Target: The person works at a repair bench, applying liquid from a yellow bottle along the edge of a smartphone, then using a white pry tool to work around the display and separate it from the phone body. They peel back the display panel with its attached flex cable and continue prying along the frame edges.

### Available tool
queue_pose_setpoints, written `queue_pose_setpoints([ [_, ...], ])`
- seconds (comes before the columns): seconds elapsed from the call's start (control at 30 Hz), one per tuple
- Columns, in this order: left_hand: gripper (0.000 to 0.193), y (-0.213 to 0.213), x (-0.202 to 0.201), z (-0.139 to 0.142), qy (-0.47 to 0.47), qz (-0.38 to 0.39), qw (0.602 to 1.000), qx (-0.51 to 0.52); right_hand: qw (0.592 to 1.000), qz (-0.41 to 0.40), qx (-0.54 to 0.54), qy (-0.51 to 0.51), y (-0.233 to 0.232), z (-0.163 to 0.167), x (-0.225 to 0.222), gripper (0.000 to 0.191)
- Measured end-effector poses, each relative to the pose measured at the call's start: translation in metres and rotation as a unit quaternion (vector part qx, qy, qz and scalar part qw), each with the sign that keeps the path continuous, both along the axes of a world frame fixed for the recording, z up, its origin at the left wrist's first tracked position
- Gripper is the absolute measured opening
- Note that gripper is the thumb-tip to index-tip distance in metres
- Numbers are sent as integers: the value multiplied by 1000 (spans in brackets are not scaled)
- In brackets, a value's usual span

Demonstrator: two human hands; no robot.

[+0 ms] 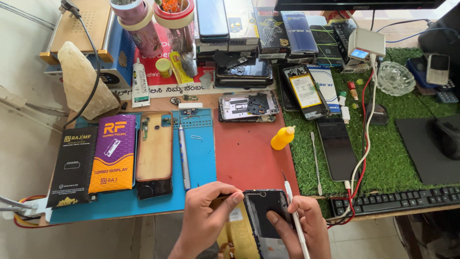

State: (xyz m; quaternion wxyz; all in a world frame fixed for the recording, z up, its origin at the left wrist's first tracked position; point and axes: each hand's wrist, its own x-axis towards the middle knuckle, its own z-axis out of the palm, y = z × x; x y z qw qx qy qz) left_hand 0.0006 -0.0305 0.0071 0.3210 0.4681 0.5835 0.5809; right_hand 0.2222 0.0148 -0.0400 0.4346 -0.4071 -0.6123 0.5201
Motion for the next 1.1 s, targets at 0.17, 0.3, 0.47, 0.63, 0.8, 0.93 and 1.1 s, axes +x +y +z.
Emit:
queue_pose_setpoints([
  [0.17, 12, -4, -2, -14, -103, -34, 993, -48, 998, 13, -49, 31, -1, 1, 4, 46],
  [0.3, 12, -6, -7, -27, -215, -104, 971, -30, 993, 37, -105, 50, 4, 3, 12, 46],
  [0.47, 15, -8, -10, -39, -237, -146, 961, -6, 983, 65, -147, 90, 9, 2, 19, 46],
  [0.63, 18, -7, -11, -49, -272, -173, 946, 45, 967, 93, -198, 133, 11, -4, 18, 45],
  [0.8, 20, -6, -8, -55, -314, -179, 930, 63, 953, 96, -225, 178, 10, -8, 13, 44],
  [0.93, 22, -5, -5, -59, -333, -179, 923, 73, 945, 101, -241, 196, 10, -7, 8, 44],
  [1.1, 23, -5, -1, -63, -394, -183, 898, 63, 935, 107, -265, 209, 10, -3, 3, 44],
])
